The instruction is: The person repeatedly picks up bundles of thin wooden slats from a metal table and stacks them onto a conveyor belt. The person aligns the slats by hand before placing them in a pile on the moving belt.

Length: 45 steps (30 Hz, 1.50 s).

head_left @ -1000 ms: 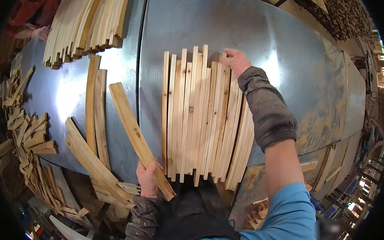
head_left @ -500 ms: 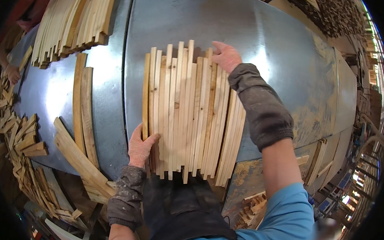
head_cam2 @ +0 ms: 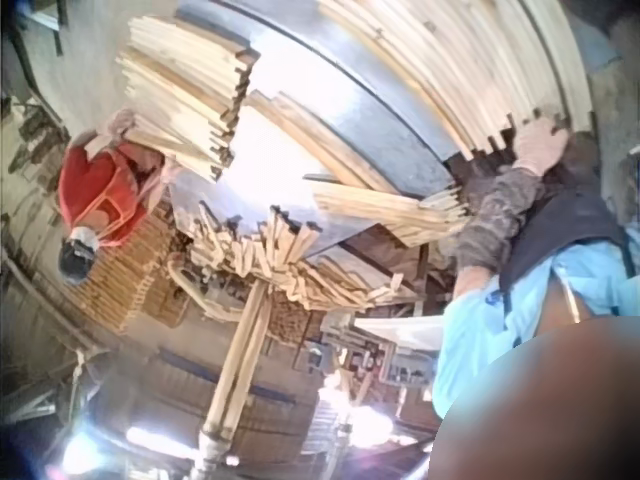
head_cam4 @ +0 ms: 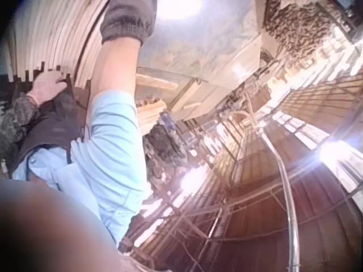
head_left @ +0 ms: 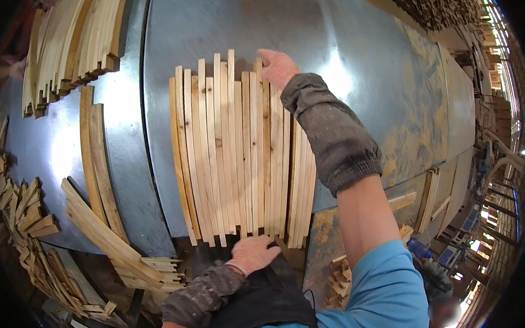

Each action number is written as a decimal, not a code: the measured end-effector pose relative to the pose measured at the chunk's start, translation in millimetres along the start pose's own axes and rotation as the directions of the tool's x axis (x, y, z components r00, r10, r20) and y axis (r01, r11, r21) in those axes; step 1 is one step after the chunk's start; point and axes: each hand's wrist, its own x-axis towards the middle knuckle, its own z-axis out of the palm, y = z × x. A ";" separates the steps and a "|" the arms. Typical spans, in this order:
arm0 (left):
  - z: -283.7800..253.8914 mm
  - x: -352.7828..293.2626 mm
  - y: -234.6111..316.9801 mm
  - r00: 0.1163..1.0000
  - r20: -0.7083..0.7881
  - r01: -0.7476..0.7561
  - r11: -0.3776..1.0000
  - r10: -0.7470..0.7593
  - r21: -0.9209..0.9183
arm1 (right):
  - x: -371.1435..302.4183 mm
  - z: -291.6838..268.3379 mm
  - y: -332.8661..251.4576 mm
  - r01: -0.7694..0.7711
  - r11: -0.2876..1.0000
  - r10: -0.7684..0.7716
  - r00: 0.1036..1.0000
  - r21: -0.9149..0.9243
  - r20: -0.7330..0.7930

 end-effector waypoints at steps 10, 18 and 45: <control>78.3 25.5 -35.5 0.966 0.249 0.249 0.003 -0.065 -0.968 | -34.2 -15.5 -28.7 -0.076 0.993 0.078 0.997 -0.085 0.021; 76.4 6.8 -34.3 0.982 0.189 0.188 0.261 -0.023 -0.947 | -83.8 -31.8 -62.4 -0.172 0.930 0.126 0.979 -0.324 -0.158; -49.9 -55.0 -63.5 0.765 -0.599 -0.494 0.381 -0.235 -0.781 | -288.8 136.5 -31.5 -0.360 0.915 0.375 0.926 -0.182 0.052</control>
